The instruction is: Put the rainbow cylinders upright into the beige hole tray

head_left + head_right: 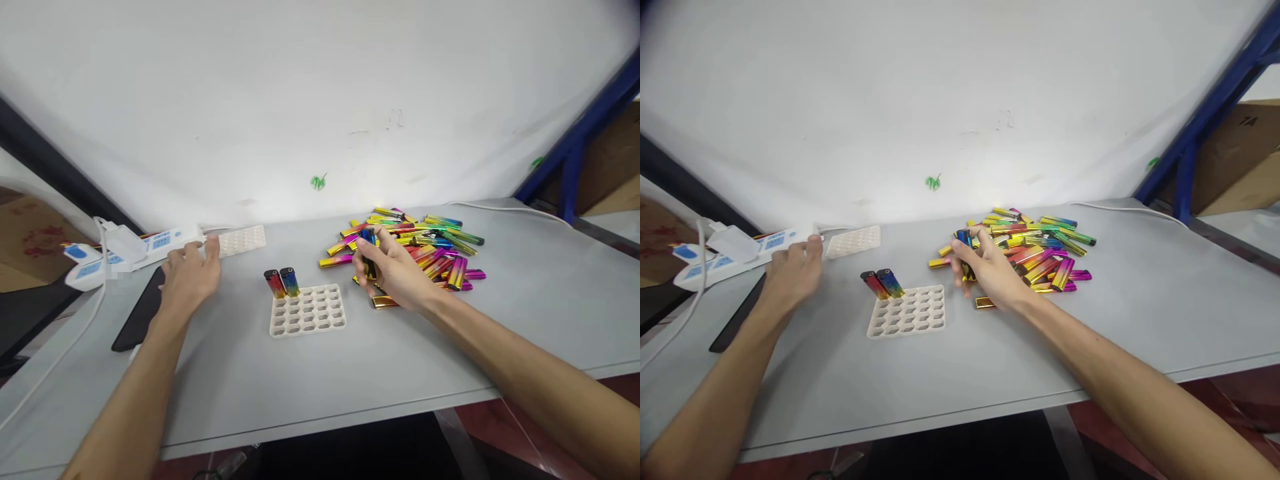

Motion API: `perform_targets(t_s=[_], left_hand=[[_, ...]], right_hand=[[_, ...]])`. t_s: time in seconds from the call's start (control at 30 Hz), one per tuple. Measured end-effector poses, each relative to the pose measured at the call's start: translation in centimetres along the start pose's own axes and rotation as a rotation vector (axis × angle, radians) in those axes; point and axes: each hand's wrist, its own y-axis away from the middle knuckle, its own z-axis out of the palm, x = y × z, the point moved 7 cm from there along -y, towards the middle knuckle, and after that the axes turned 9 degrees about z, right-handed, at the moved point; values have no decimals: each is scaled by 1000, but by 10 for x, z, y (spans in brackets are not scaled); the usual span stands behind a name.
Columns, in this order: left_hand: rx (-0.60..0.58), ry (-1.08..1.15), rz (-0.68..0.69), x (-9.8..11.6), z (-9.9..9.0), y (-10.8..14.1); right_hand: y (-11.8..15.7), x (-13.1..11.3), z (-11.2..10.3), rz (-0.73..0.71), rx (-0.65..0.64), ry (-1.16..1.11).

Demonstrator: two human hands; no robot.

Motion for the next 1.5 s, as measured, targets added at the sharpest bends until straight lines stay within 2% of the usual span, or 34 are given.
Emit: perform_targets(t_s=[0.1,0.17,0.27,0.33,0.4,0.53,0.67,0.77,1.0,1.13,1.27,1.4,1.5], left_hand=[[27,-34,-138,-10,4,3],[80,-52,-138,-6,0,5],[194,44,76,16,-10,7],[201,204,247,33,-12,9],[137,357,317,43,-7,13],[-159,741,413,61,13,22],[-360,766,477,73,24,30],[-453,706,443,74,30,33],[-544,471,327,81,38,39],[-617,496,315,86,49,44],[-580,492,329,84,55,43],[-570,490,349,86,56,45],[-580,468,401,95,56,50]], right_hand=[[2,3,2,52,-24,-36],[1,5,2,97,-43,-62],[-1,9,-2,126,-21,-73],[-3,12,-6,143,29,-75],[-4,13,-8,157,67,-83],[-4,11,-10,157,92,-105],[-3,8,-11,149,95,-132],[-3,7,-10,146,85,-154],[-4,7,-9,143,75,-146],[-3,9,-10,154,87,-127],[-6,12,-8,103,82,-73],[-4,6,4,-73,-15,201],[1,4,15,-131,-92,400]])
